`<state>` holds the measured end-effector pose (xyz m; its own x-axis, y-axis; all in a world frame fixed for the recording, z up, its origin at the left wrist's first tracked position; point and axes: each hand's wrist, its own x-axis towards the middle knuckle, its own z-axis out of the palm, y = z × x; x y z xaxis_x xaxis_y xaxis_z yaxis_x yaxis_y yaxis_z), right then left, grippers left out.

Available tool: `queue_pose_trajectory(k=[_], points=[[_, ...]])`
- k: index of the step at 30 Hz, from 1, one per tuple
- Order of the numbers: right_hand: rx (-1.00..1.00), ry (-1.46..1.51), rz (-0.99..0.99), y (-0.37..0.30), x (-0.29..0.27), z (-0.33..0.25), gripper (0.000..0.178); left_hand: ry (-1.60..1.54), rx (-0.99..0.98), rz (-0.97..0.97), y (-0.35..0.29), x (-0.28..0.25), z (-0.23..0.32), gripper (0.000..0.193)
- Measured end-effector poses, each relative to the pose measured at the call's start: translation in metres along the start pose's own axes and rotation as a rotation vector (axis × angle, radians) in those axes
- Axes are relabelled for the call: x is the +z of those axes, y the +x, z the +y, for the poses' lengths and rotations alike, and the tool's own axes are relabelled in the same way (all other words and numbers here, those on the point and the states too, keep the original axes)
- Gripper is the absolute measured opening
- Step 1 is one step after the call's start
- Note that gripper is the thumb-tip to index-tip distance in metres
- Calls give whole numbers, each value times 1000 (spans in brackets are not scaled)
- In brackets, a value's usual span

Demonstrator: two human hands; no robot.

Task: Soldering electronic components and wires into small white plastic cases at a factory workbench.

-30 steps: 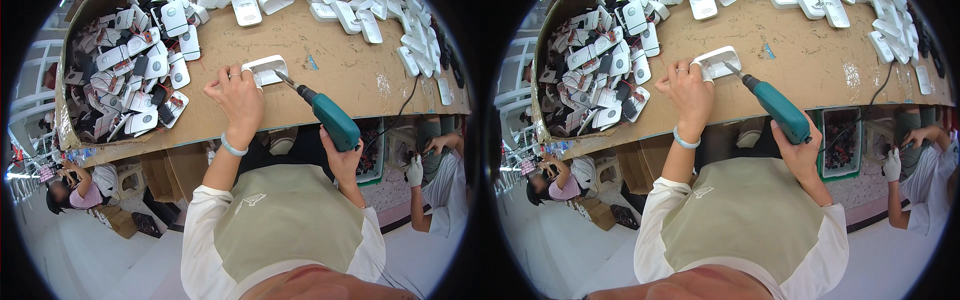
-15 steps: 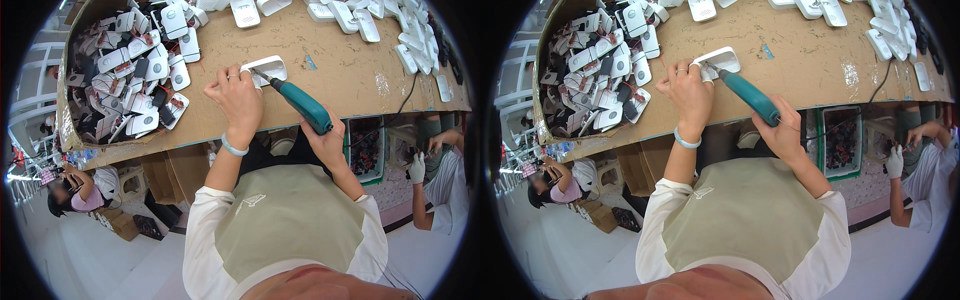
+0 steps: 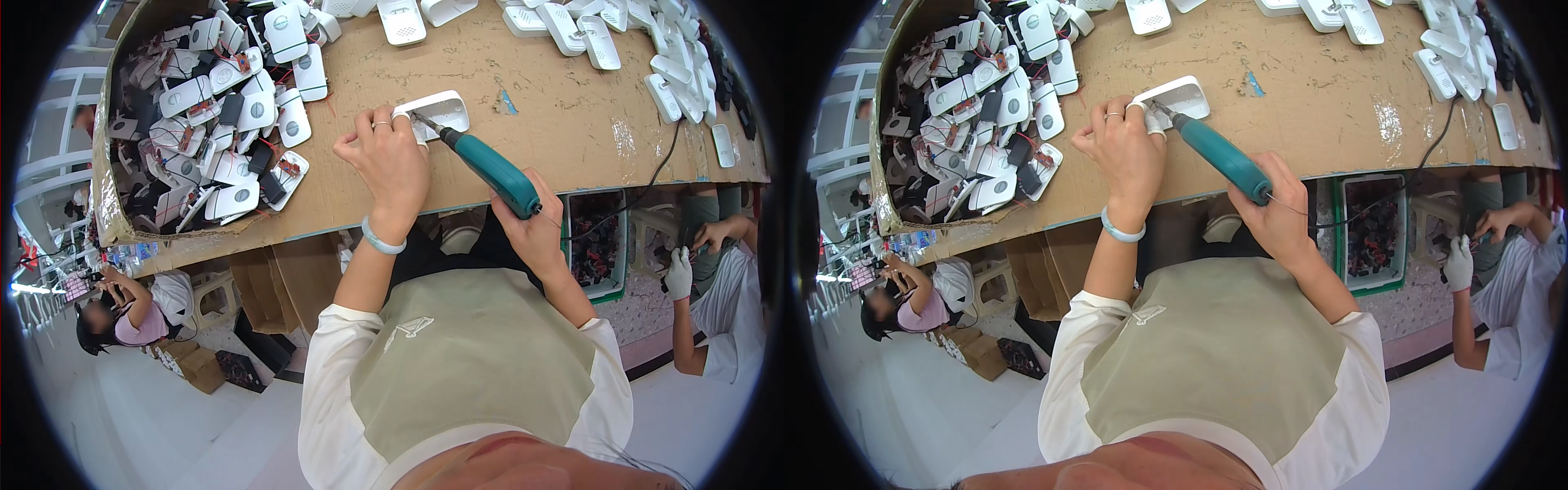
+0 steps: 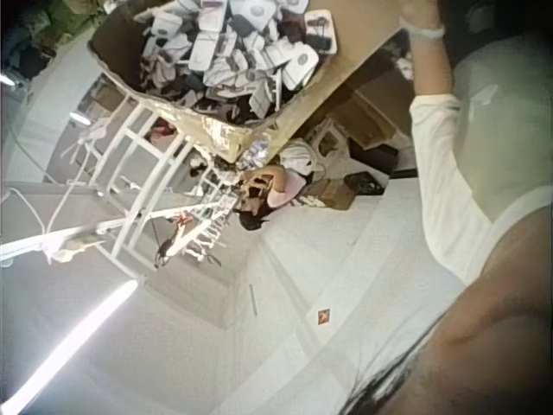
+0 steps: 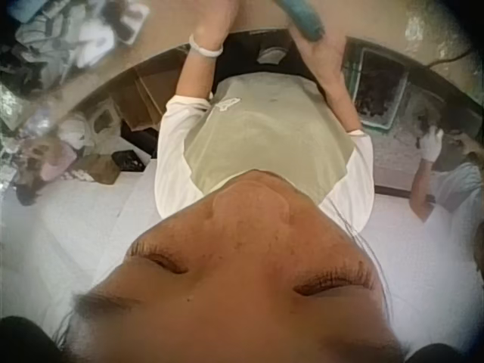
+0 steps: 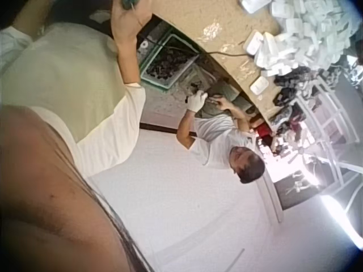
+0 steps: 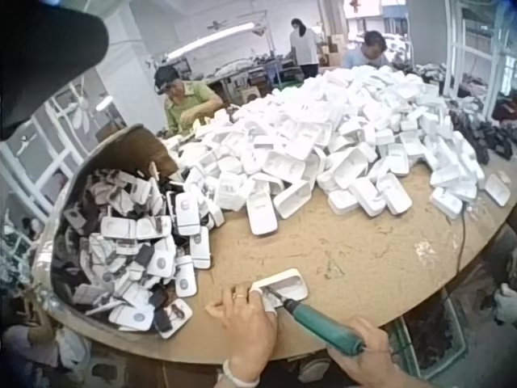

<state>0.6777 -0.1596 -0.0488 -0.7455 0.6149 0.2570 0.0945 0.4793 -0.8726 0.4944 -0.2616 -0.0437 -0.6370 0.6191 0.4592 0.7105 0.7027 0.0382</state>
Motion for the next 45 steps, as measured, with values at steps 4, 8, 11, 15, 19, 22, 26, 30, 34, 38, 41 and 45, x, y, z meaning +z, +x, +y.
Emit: queue_pose_trajectory(k=[4,8,11,15,19,22,26,30,34,38,41,45], points=[[-15,11,12,0,-2,-4,19,-9,5,12,-1,1,0,24],[3,47,56,-7,-6,-8,17,-4,6,1,0,0,0,23],[49,90,112,-18,-11,-5,16,-20,3,-4,1,-1,1,23],[179,187,146,-32,-20,0,17,-31,7,-16,2,-4,1,25],[295,255,203,-41,-26,2,18,-50,-9,-59,3,-2,1,27],[250,207,172,-42,-32,0,16,-47,-12,-63,1,-5,-3,26],[411,355,285,-50,-28,-6,19,-147,-54,-52,-10,-22,-11,18],[369,253,312,-50,-38,-9,16,-720,-186,11,-40,-56,-50,15],[361,185,349,-48,-40,-10,18,-1341,-693,-319,-110,-96,-135,8],[320,230,314,-42,-37,-13,19,-1228,-864,-552,-216,-81,-225,11],[305,243,285,-36,-33,-23,16,-1019,-1103,-660,-308,-13,-271,15],[333,293,261,-35,-27,-30,14,-13,-750,-970,-416,103,-288,33]])
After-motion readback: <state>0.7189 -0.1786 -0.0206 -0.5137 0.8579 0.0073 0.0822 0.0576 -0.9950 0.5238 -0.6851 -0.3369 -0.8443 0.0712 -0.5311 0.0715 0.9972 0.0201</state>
